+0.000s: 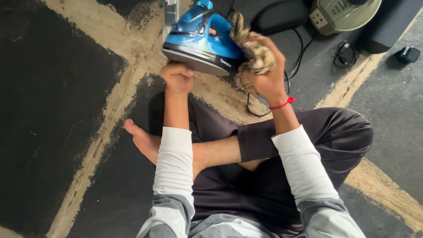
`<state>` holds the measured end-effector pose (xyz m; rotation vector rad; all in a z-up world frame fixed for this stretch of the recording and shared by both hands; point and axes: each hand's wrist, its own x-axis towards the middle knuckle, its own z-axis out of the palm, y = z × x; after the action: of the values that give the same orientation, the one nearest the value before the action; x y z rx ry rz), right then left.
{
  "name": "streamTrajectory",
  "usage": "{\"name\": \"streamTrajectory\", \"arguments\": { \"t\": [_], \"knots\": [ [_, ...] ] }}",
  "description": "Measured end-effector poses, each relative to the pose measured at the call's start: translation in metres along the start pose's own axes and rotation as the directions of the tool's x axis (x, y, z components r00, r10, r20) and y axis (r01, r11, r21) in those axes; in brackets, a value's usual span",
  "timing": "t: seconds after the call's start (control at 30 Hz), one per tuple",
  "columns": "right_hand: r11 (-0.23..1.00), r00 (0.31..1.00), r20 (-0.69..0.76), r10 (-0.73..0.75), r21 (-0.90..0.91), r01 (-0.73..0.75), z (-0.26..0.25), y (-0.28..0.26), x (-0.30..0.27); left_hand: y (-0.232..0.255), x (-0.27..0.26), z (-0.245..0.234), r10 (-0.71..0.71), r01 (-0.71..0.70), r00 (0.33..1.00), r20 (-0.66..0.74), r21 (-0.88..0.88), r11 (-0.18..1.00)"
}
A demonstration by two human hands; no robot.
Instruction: The person sits on the floor and wipes a blue electric iron with a checkered cloth, cleaning the soleplate and body. They then wipe the iron's power cord and place the iron into a cardboard box.
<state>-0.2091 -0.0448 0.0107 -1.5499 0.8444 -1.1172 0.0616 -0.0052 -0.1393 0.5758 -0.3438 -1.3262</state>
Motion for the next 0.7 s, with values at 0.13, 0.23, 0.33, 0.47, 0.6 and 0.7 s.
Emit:
{"name": "streamTrajectory", "arguments": {
  "t": [0.13,0.23,0.33,0.47,0.6,0.7],
  "knots": [
    [0.981,0.983,-0.065,-0.174,0.08,0.179,0.005,-0.022,0.004,-0.021,0.004,-0.018,-0.083,0.128,0.981,-0.178,0.258,0.958],
    [0.983,0.982,0.049,-0.183,-0.007,0.184,0.012,-0.029,-0.005,-0.018,-0.007,0.034,-0.004,-0.016,0.998,0.055,0.346,0.938],
    [0.997,0.994,0.113,0.012,0.073,-0.02,0.012,-0.019,0.001,-0.004,-0.014,0.089,-0.047,0.04,0.999,0.015,0.311,0.949],
    [0.994,0.985,0.155,0.08,0.056,-0.09,0.01,-0.009,0.004,0.016,-0.009,0.113,-0.107,0.041,0.987,0.122,0.456,0.889],
    [0.992,0.996,0.027,-0.087,-0.088,0.089,0.02,-0.008,-0.004,0.025,-0.009,0.129,-0.084,0.003,0.988,0.132,0.522,0.853],
    [0.981,0.99,-0.026,-0.138,-0.143,0.133,0.022,-0.011,-0.009,0.028,-0.01,0.138,-0.103,0.025,0.989,0.105,0.571,0.82]
  ]
}}
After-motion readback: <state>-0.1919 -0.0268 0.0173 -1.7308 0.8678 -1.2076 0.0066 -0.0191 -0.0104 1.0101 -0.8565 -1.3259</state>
